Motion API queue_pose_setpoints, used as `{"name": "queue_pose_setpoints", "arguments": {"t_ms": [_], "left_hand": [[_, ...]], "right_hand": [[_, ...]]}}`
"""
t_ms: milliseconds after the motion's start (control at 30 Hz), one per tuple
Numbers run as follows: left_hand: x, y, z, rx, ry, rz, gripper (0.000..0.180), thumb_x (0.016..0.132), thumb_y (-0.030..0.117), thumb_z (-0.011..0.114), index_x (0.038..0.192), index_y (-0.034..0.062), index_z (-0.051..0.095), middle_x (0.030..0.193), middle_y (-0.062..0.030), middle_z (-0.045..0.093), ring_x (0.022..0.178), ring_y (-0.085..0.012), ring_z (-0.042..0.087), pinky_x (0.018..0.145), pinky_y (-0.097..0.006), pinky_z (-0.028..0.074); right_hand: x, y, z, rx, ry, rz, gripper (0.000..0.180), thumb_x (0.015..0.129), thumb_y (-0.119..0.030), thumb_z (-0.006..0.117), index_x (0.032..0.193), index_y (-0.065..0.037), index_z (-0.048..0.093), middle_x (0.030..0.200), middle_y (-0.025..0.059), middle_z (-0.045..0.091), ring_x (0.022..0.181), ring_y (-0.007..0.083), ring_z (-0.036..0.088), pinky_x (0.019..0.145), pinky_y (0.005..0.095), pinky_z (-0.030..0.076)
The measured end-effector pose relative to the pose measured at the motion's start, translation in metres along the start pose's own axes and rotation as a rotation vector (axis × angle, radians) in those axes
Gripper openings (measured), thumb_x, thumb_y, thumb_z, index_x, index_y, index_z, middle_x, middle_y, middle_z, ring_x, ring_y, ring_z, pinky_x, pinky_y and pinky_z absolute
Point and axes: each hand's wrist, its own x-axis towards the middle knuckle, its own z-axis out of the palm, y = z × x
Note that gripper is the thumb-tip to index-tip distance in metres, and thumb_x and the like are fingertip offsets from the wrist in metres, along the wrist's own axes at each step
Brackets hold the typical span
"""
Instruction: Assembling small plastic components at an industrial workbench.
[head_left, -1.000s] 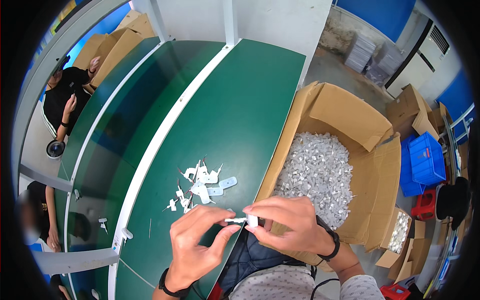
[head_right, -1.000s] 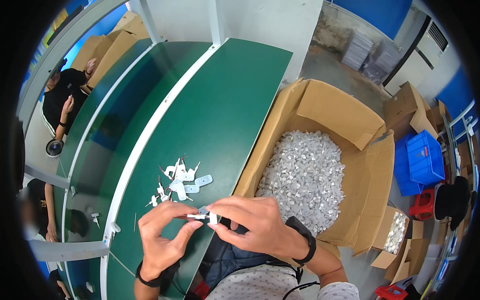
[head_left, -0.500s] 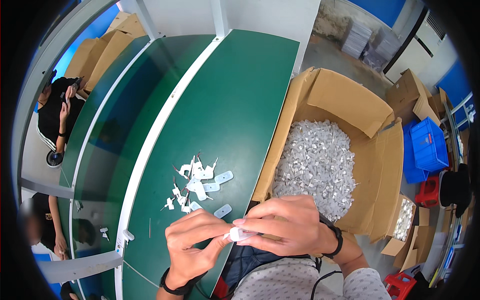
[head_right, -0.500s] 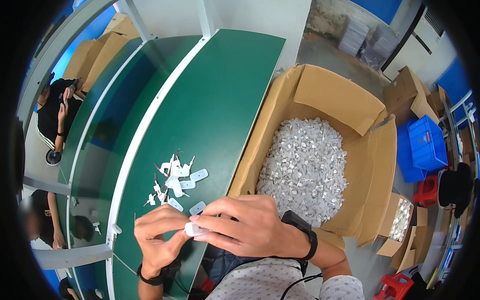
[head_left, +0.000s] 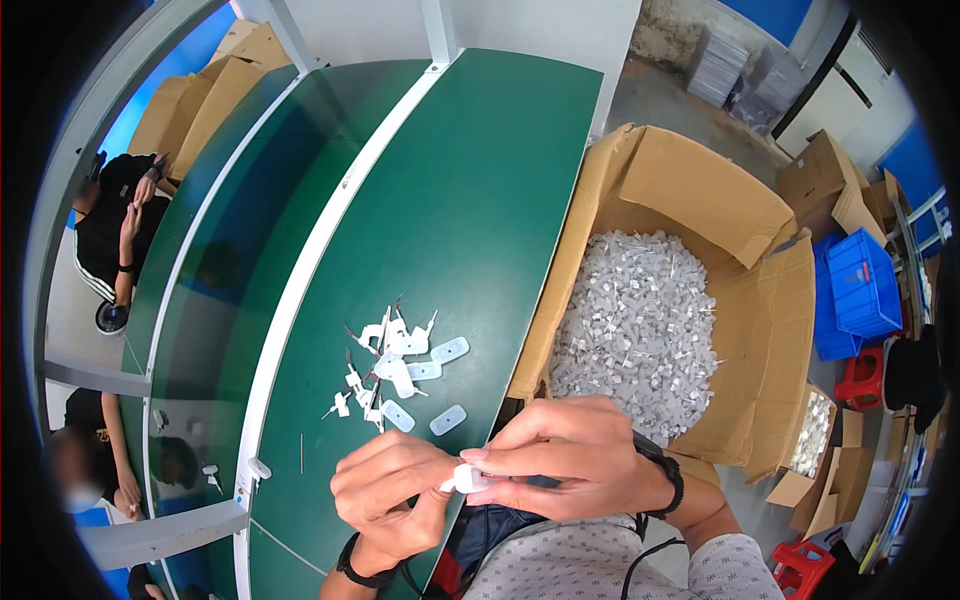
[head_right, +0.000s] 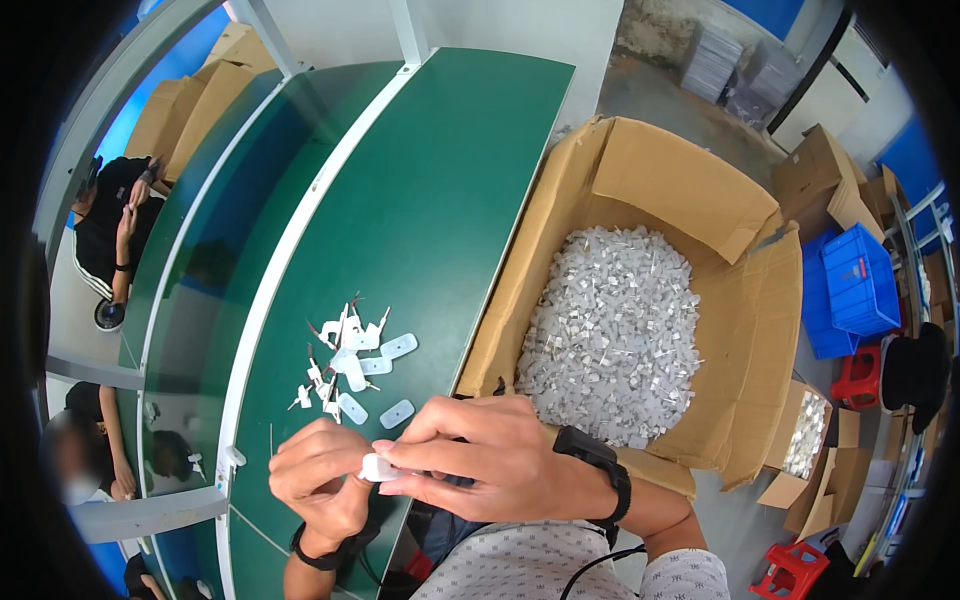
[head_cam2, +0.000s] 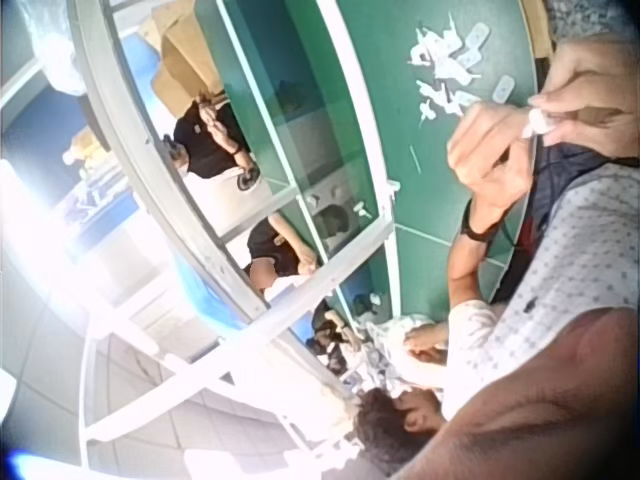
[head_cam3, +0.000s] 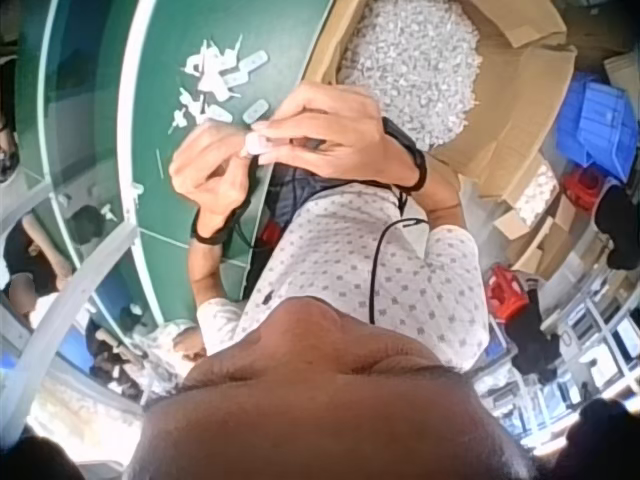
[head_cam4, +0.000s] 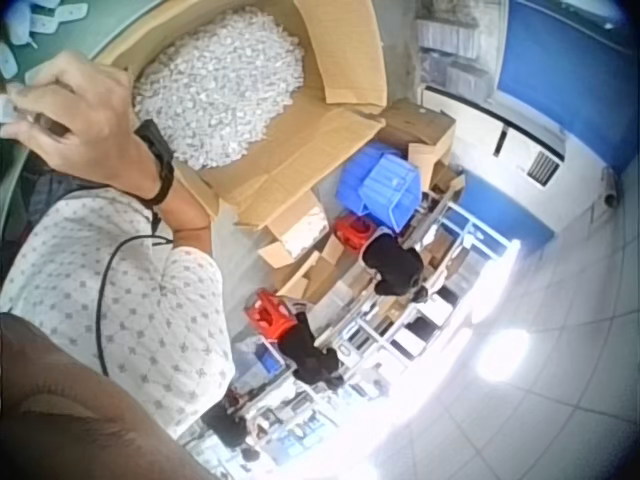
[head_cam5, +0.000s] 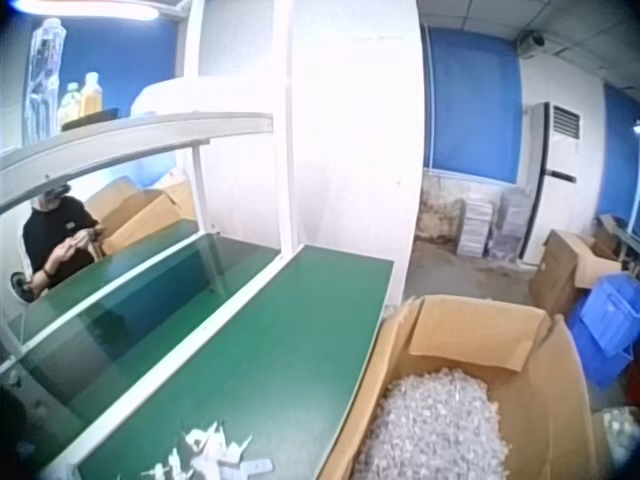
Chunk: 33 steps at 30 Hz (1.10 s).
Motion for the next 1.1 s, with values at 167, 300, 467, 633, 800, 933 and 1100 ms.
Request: {"name": "queue_pose_setpoints", "arguments": {"t_ms": [167, 300, 467, 633, 800, 933, 1100], "left_hand": [[0.004, 0.002, 0.006, 0.016, -0.006, 0.002, 0.01, 0.069, -0.005, 0.074, 0.075, 0.0016, 0.076, 0.068, -0.0082, 0.07, 0.058, -0.0217, 0.065, 0.055, -0.029, 0.052], [0.004, 0.004, 0.003, 0.061, -0.002, -0.016, 0.019, 0.064, -0.011, 0.068, 0.076, 0.0019, 0.076, 0.069, -0.0086, 0.07, 0.059, -0.0215, 0.066, 0.056, -0.03, 0.053], [-0.009, -0.003, 0.0, 0.004, 0.03, 0.034, 0.031, 0.058, -0.015, 0.062, 0.083, -0.0002, 0.073, 0.072, -0.0087, 0.066, 0.062, -0.0244, 0.062, 0.053, -0.034, 0.05], [-0.013, -0.007, 0.02, -0.122, 0.083, -0.009, 0.021, 0.062, -0.008, 0.063, 0.079, 0.0015, 0.069, 0.073, -0.0075, 0.059, 0.068, -0.0279, 0.058, 0.054, -0.039, 0.046], [-0.019, -0.011, 0.005, -0.141, 0.078, -0.071, 0.012, 0.069, -0.003, 0.069, 0.079, 0.0026, 0.071, 0.074, -0.0081, 0.063, 0.071, -0.0281, 0.061, 0.057, -0.039, 0.048], [0.014, -0.035, -0.07, -0.003, 0.324, -0.229, 0.005, 0.079, 0.004, 0.072, 0.083, 0.003, 0.075, 0.08, -0.0095, 0.069, 0.071, -0.0239, 0.066, 0.064, -0.037, 0.052], [0.017, -0.155, -0.199, 0.623, 0.552, -0.84, 0.018, 0.081, 0.02, 0.077, 0.079, 0.0017, 0.075, 0.067, -0.0119, 0.068, 0.061, -0.0213, 0.067, 0.062, -0.036, 0.051]], "right_hand": [[0.001, 0.002, -0.008, 0.021, -0.014, 0.004, 0.03, 0.073, -0.014, 0.091, 0.099, -0.005, 0.079, 0.084, 0.0053, 0.074, 0.062, 0.0131, 0.069, 0.048, 0.023, 0.049], [0.005, 0.004, -0.009, 0.009, -0.049, -0.001, 0.031, 0.072, -0.012, 0.09, 0.1, -0.006, 0.079, 0.082, 0.0035, 0.071, 0.061, 0.0137, 0.066, 0.049, 0.0246, 0.048], [0.005, -0.004, -0.006, -0.061, -0.111, 0.098, 0.034, 0.061, -0.006, 0.095, 0.092, -0.006, 0.08, 0.08, 0.0062, 0.072, 0.064, 0.0155, 0.07, 0.054, 0.0262, 0.054], [-0.008, -0.007, -0.012, -0.042, -0.071, 0.176, 0.031, 0.066, 0.008, 0.087, 0.094, 0.003, 0.076, 0.087, 0.0124, 0.068, 0.072, 0.0199, 0.064, 0.064, 0.0278, 0.049], [-0.006, 0.002, -0.024, -0.117, -0.207, 0.101, 0.042, 0.073, 0.005, 0.082, 0.113, 0.003, 0.073, 0.101, 0.0166, 0.068, 0.071, 0.0182, 0.062, 0.067, 0.0301, 0.051], [-0.008, 0.01, -0.06, -0.164, -0.045, 0.236, 0.045, 0.09, -0.004, 0.07, 0.133, 0.003, 0.062, 0.117, 0.0179, 0.066, 0.072, 0.0171, 0.06, 0.072, 0.0321, 0.051], [-0.031, 0.032, -0.104, -0.373, -0.004, 0.479, 0.038, 0.1, -0.007, 0.059, 0.137, 0.002, 0.06, 0.127, 0.0173, 0.066, 0.082, 0.0167, 0.061, 0.078, 0.0304, 0.05]]}}
